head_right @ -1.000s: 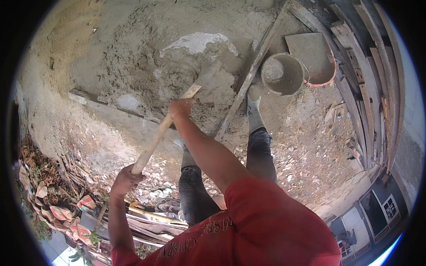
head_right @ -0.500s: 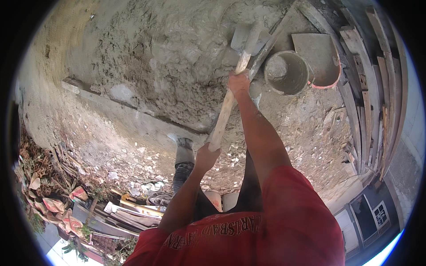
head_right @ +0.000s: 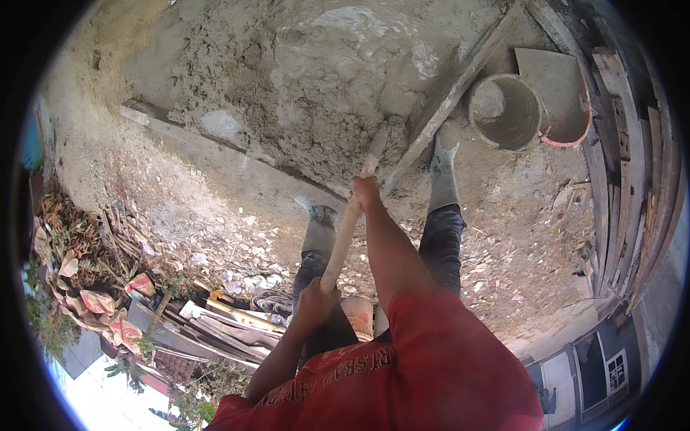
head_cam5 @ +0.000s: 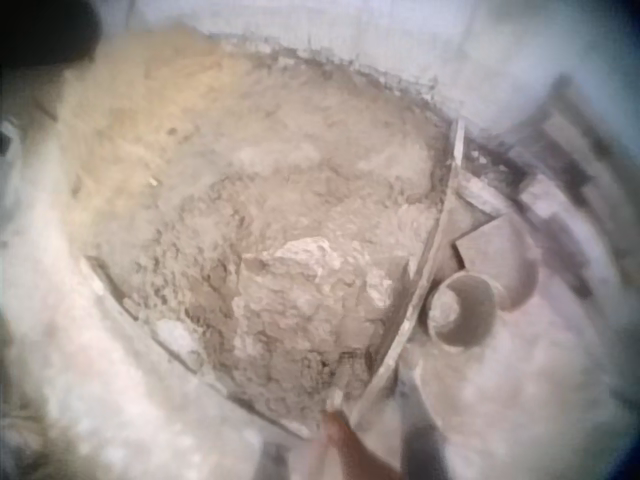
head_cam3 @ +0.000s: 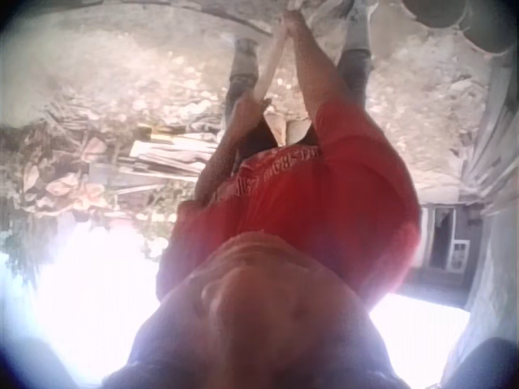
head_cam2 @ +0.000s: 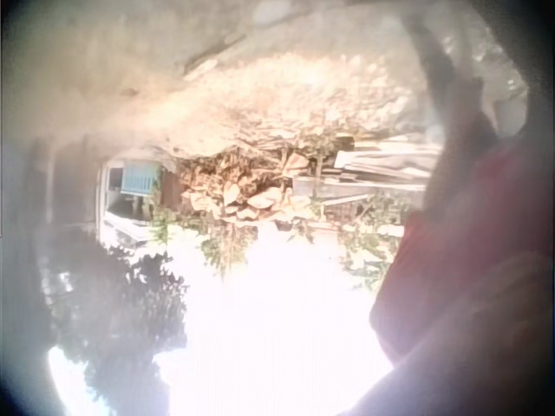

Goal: The person uses a trowel to scrape cement into a scoop, carries the scoop and a bucket to an outdoor area, and then mixes the cement on the ground using a hoe.

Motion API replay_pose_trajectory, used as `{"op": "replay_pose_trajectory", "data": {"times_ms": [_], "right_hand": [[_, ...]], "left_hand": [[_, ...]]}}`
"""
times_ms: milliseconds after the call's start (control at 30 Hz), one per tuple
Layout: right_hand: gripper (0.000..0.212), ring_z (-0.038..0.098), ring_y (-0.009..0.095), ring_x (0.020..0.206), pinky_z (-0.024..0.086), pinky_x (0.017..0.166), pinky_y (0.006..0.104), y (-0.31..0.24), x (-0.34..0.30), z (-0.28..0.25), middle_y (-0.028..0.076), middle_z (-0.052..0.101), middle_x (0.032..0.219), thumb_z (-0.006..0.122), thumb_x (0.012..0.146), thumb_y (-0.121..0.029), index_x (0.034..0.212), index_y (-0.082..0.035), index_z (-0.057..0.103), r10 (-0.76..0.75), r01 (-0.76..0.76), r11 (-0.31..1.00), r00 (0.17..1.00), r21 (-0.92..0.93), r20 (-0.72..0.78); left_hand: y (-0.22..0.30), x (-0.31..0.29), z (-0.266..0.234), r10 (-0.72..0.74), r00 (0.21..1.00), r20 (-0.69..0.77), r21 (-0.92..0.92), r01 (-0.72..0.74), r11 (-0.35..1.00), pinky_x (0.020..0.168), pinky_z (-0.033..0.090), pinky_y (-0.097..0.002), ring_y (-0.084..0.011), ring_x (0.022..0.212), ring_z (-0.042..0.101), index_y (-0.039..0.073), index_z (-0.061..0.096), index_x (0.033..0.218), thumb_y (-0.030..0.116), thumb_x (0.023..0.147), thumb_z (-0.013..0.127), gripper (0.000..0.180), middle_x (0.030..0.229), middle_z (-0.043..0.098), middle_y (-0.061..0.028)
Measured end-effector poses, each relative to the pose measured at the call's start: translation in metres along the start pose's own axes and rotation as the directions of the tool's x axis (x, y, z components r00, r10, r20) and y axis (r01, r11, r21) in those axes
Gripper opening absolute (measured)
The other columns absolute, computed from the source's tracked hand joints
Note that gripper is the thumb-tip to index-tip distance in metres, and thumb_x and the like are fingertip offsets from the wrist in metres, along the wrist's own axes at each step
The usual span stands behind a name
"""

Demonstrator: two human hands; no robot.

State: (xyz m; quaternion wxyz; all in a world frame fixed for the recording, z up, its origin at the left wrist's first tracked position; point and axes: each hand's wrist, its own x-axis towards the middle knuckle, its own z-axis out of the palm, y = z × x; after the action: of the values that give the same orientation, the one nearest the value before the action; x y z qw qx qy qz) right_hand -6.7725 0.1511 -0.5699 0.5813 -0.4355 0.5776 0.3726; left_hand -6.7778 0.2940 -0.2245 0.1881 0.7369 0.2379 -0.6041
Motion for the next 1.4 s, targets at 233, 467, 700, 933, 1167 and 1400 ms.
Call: {"op": "replay_pose_trajectory", "data": {"times_ms": [233, 467, 700, 933, 1167, 1400], "right_hand": [[0.009, 0.054, 0.023, 0.057, 0.050, 0.053, 0.0429, -0.093, -0.029, -0.015, 0.008, 0.051, 0.069, 0.056, 0.089, -0.008, 0.084, -0.003, 0.052, 0.067, -0.103, 0.944, 0.990, 0.315, 0.124], [0.013, 0.054, 0.024, 0.059, 0.051, 0.056, 0.0444, -0.125, -0.159, 0.064, 0.008, 0.051, 0.073, 0.058, 0.093, -0.012, 0.092, -0.003, 0.049, 0.038, -0.040, 0.826, 0.999, 0.562, 0.015], [0.018, 0.062, 0.022, 0.082, 0.055, 0.071, 0.0416, -0.096, -0.224, 0.180, 0.007, 0.057, 0.095, 0.063, 0.096, -0.015, 0.103, -0.003, 0.052, -0.220, 0.179, 0.669, 0.975, 0.722, -0.037], [0.044, 0.060, 0.020, 0.102, 0.051, 0.084, 0.0347, -0.033, -0.274, 0.144, 0.013, 0.055, 0.107, 0.061, 0.098, -0.015, 0.130, 0.002, 0.036, -0.432, 0.371, 0.826, 0.900, 0.424, 0.054], [0.018, 0.062, 0.021, 0.061, 0.057, 0.050, 0.0372, -0.135, -0.077, 0.067, 0.007, 0.053, 0.076, 0.058, 0.094, -0.012, 0.101, -0.002, 0.045, -0.284, 0.278, 0.941, 0.959, 0.191, 0.002], [0.050, 0.070, 0.032, 0.068, 0.057, 0.062, 0.0415, -0.214, -0.129, 0.065, 0.024, 0.067, 0.086, 0.059, 0.091, -0.027, 0.124, 0.008, 0.045, -0.540, 0.502, 0.745, 0.841, -0.440, 0.046]], "left_hand": [[0.082, -0.024, -0.087, 0.204, 0.975, 0.085, -0.061, -0.199, 0.978, 0.072, 0.050, -0.0471, -0.0418, 0.082, 0.067, -0.005, 0.058, 0.104, 0.035, 0.089, 0.068, 0.044, 0.083, 0.066, -0.0271], [0.028, -0.083, -0.245, 0.239, 0.954, 0.180, 0.022, -0.247, 0.969, 0.067, 0.046, -0.0344, -0.0183, 0.073, 0.056, 0.001, 0.061, 0.108, 0.023, 0.088, 0.074, 0.033, 0.080, 0.061, -0.0093], [-0.095, -0.019, -0.362, 0.148, 0.988, 0.042, 0.462, -0.151, 0.874, 0.103, 0.042, -0.0436, -0.0306, 0.117, 0.053, 0.015, 0.062, 0.129, 0.028, 0.083, 0.081, 0.052, 0.111, 0.065, -0.0165], [-0.210, 0.059, -0.245, 0.356, 0.924, -0.140, 0.450, -0.261, 0.854, 0.092, 0.046, -0.0470, -0.0364, 0.106, 0.057, 0.009, 0.059, 0.107, 0.017, 0.079, 0.076, 0.034, 0.103, 0.065, -0.0158], [-0.040, 0.056, -0.017, 0.181, 0.941, -0.287, -0.101, -0.217, 0.971, 0.071, 0.054, -0.0500, -0.0458, 0.082, 0.068, 0.000, 0.067, 0.092, 0.036, 0.082, 0.075, 0.038, 0.083, 0.069, -0.0260], [0.008, 0.082, 0.087, 0.116, 0.974, -0.192, -0.620, -0.212, 0.755, 0.065, 0.053, -0.0401, -0.0270, 0.068, 0.067, 0.000, 0.065, 0.105, 0.024, 0.083, 0.080, 0.036, 0.083, 0.069, -0.0132]]}}
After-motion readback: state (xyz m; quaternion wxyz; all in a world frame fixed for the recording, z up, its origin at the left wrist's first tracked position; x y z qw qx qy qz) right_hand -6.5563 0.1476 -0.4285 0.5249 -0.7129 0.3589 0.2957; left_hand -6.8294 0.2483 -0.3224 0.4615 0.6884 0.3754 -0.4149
